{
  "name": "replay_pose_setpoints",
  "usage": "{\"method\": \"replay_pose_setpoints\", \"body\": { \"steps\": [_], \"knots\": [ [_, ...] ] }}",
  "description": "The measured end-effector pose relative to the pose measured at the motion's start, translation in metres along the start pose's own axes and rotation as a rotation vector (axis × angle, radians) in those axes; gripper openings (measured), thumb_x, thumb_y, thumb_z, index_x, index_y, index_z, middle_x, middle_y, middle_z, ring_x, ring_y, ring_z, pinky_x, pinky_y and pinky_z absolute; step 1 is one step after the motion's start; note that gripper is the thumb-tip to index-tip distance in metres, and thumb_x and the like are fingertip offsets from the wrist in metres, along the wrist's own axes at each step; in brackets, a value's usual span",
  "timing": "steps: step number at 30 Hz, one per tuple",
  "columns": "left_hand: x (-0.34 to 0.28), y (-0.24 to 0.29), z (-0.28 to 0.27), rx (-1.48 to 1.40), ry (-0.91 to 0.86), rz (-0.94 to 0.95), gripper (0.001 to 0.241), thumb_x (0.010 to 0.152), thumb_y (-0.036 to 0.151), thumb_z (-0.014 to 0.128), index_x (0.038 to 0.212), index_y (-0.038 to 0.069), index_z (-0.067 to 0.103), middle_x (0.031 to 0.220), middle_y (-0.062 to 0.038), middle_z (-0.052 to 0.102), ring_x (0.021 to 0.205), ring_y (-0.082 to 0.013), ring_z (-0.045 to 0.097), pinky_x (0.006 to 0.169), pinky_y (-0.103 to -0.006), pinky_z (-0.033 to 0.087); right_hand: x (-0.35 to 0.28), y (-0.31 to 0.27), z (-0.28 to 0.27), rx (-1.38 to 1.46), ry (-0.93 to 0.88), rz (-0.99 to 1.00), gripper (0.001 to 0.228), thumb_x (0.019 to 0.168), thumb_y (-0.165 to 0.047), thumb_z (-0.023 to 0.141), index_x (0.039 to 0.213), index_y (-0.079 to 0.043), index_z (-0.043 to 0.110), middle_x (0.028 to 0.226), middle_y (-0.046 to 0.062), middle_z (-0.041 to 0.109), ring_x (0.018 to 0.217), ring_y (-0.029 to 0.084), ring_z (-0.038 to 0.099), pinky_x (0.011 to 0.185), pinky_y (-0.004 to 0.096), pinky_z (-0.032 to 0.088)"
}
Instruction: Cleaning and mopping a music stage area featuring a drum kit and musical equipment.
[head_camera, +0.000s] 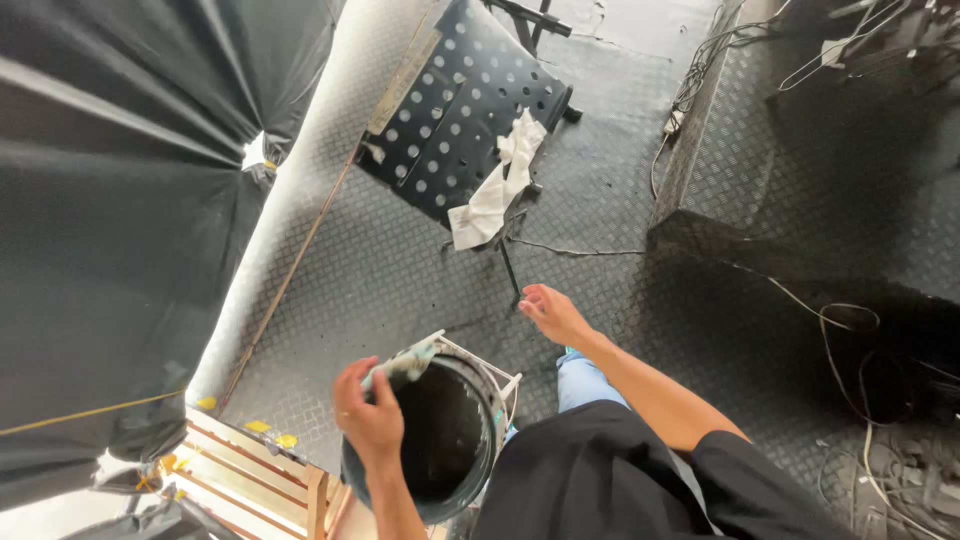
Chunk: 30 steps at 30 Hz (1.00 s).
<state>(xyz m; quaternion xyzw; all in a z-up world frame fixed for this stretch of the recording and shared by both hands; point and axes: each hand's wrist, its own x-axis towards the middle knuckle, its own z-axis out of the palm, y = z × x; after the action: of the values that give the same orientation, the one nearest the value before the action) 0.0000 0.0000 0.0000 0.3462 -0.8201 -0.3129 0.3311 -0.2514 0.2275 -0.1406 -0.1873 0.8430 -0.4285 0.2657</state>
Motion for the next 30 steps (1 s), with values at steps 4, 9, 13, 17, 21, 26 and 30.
{"method": "replay_pose_setpoints", "body": {
  "steps": [4,9,13,17,21,26,30],
  "knots": [
    [0.014,0.032,0.076,-0.171,-0.183,-0.133,0.017,0.093,0.012,0.065,0.108,0.007,0.072,0.11,-0.005,0.074,0.092,-0.0232,0.07,0.079,-0.0334,0.057,0.054,0.032,-0.041,0.039,0.065,0.074,0.043,0.093,-0.031,0.068,0.129,-0.008,0.064,0.107,0.006,0.074,0.088,0.017,0.069,0.077,0.031,0.057],
    [0.029,0.044,0.193,-0.314,-0.419,-0.45,0.028,0.091,0.017,0.067,0.114,0.005,0.076,0.103,-0.007,0.079,0.091,-0.0185,0.072,0.084,-0.0302,0.056,0.124,0.053,-0.105,0.065,0.088,-0.001,0.042,0.092,-0.031,0.069,0.129,-0.01,0.064,0.112,0.005,0.073,0.093,0.018,0.071,0.081,0.032,0.058],
    [0.024,0.047,0.266,-0.349,-0.468,-0.469,0.026,0.092,0.007,0.067,0.116,0.0,0.074,0.103,-0.012,0.078,0.092,-0.0194,0.072,0.082,-0.0294,0.055,0.15,0.067,-0.157,0.107,0.09,-0.057,0.037,0.089,-0.027,0.068,0.122,-0.012,0.066,0.097,0.002,0.075,0.082,0.018,0.07,0.075,0.031,0.056],
    [0.025,0.04,0.319,-0.458,-0.491,-0.539,0.026,0.096,0.008,0.066,0.119,-0.002,0.071,0.105,-0.013,0.075,0.092,-0.0198,0.07,0.073,-0.0289,0.052,0.163,0.079,-0.204,0.099,0.031,-0.108,0.034,0.089,-0.025,0.069,0.12,-0.01,0.065,0.094,0.004,0.073,0.075,0.019,0.066,0.069,0.032,0.054],
    [0.033,0.024,0.351,-0.529,-0.538,-0.547,0.026,0.096,0.006,0.067,0.12,-0.004,0.071,0.105,-0.015,0.073,0.09,-0.0197,0.067,0.07,-0.0285,0.052,0.16,0.088,-0.232,0.049,0.049,-0.035,0.036,0.091,-0.029,0.066,0.12,-0.008,0.065,0.098,0.007,0.074,0.083,0.024,0.07,0.074,0.035,0.056],
    [0.068,0.031,0.374,-0.419,-0.633,-0.51,0.029,0.095,0.007,0.065,0.122,-0.001,0.071,0.106,-0.013,0.074,0.09,-0.0204,0.067,0.071,-0.0312,0.051,0.166,0.104,-0.242,0.027,0.003,0.001,0.036,0.092,-0.029,0.066,0.121,-0.007,0.064,0.1,0.006,0.075,0.086,0.024,0.071,0.077,0.035,0.057],
    [0.095,0.08,0.389,-0.275,-0.751,-0.375,0.031,0.092,0.013,0.067,0.121,0.002,0.073,0.105,-0.012,0.078,0.092,-0.0214,0.071,0.082,-0.0309,0.055,0.174,0.113,-0.25,0.006,-0.01,0.042,0.039,0.092,-0.03,0.066,0.122,-0.006,0.065,0.104,0.007,0.076,0.086,0.023,0.072,0.077,0.034,0.058]
  ]
}}
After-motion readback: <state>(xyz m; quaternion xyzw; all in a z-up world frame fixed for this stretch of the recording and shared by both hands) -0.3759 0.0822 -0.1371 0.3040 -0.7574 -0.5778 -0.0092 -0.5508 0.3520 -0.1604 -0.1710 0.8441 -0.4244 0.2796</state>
